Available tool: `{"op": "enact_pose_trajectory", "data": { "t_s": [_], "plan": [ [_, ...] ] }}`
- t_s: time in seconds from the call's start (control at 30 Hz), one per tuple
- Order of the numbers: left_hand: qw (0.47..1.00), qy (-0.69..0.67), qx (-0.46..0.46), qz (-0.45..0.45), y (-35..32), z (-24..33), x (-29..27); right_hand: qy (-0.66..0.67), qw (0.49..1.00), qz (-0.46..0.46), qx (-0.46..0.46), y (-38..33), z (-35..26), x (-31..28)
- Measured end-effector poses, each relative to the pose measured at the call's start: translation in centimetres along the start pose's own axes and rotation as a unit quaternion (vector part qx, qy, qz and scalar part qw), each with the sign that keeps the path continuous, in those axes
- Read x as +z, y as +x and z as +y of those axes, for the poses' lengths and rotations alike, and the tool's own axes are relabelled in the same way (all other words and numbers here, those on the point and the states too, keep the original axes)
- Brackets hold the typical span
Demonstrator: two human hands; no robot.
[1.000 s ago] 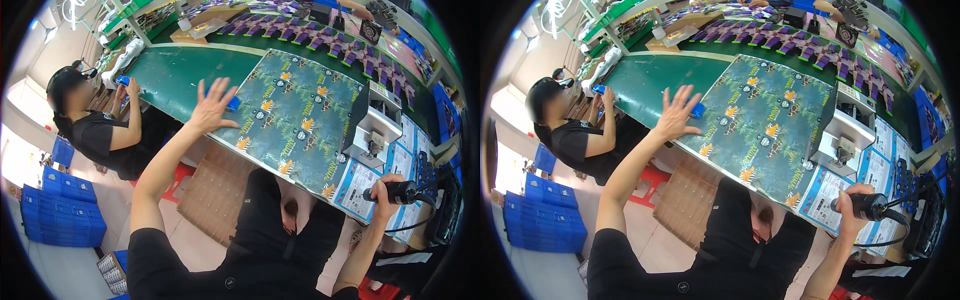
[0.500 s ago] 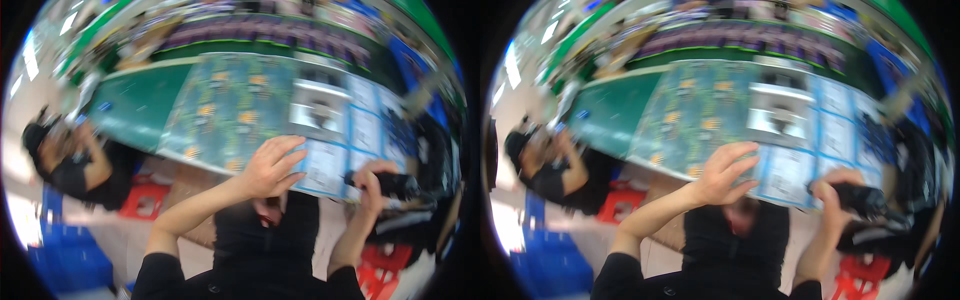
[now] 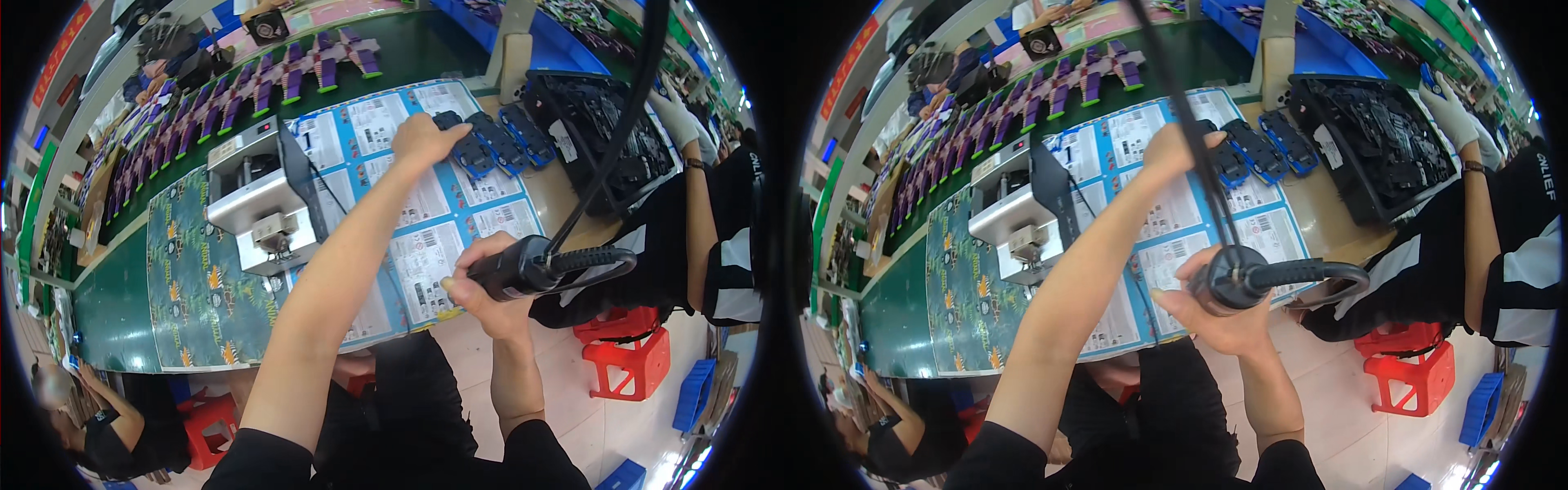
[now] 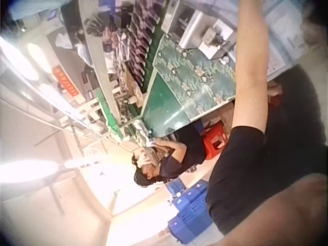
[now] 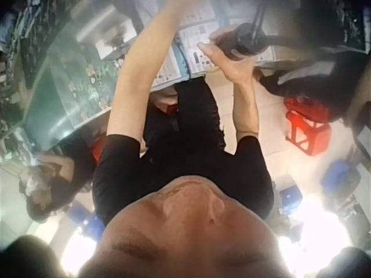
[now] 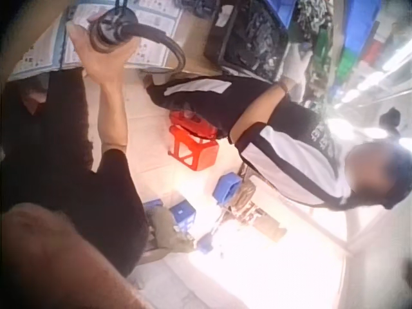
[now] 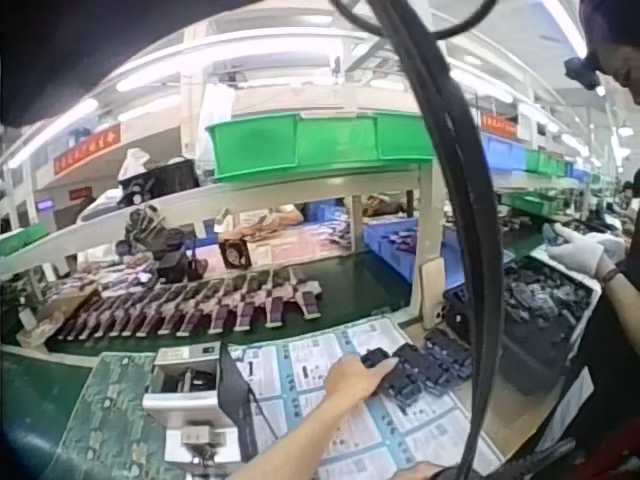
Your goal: Assembling toy car components using an electric screwdriver on an assembly line.
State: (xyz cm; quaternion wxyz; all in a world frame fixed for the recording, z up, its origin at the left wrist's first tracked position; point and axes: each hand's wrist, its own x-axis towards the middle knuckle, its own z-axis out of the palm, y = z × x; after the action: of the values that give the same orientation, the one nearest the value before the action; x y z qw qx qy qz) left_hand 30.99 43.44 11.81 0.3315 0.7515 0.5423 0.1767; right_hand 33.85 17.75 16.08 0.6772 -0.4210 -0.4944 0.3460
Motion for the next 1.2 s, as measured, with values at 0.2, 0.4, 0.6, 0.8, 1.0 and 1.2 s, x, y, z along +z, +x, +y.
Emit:
{"op": "enact_pose_trajectory", "data": {
  "t_s": [0.2, 0.4, 0.6, 0.8, 1.0, 1.2],
  "plan": [
    [0.915, -0.403, -0.005, 0.009, -2.2, -0.3, 0.5, 0.015, 1.0, -0.011, -0.005, 0.0, 1.0, -0.5],
    [0.858, -0.465, 0.205, 0.077, -13.8, 0.4, -6.3, 0.007, 0.997, 0.067, -0.032, -0.5, 1.7, -0.4],
    [0.736, -0.646, 0.065, 0.19, -30.5, -7.5, -13.9, 0.13, 0.984, 0.052, -0.111, 1.8, -2.1, 4.4],
    [0.604, -0.767, -0.126, 0.176, -35.4, -16.0, -11.4, 0.254, 0.951, -0.061, -0.165, 4.1, -3.4, 16.7],
    [0.597, -0.778, -0.116, 0.159, -36.4, -18.4, -10.9, 0.08, 0.978, -0.069, -0.177, 5.2, -0.4, 22.3],
    [0.613, -0.77, -0.105, 0.141, -35.9, -18.5, -10.9, 0.004, 0.985, -0.111, -0.132, 6.1, -0.8, 23.6]
  ]
}}
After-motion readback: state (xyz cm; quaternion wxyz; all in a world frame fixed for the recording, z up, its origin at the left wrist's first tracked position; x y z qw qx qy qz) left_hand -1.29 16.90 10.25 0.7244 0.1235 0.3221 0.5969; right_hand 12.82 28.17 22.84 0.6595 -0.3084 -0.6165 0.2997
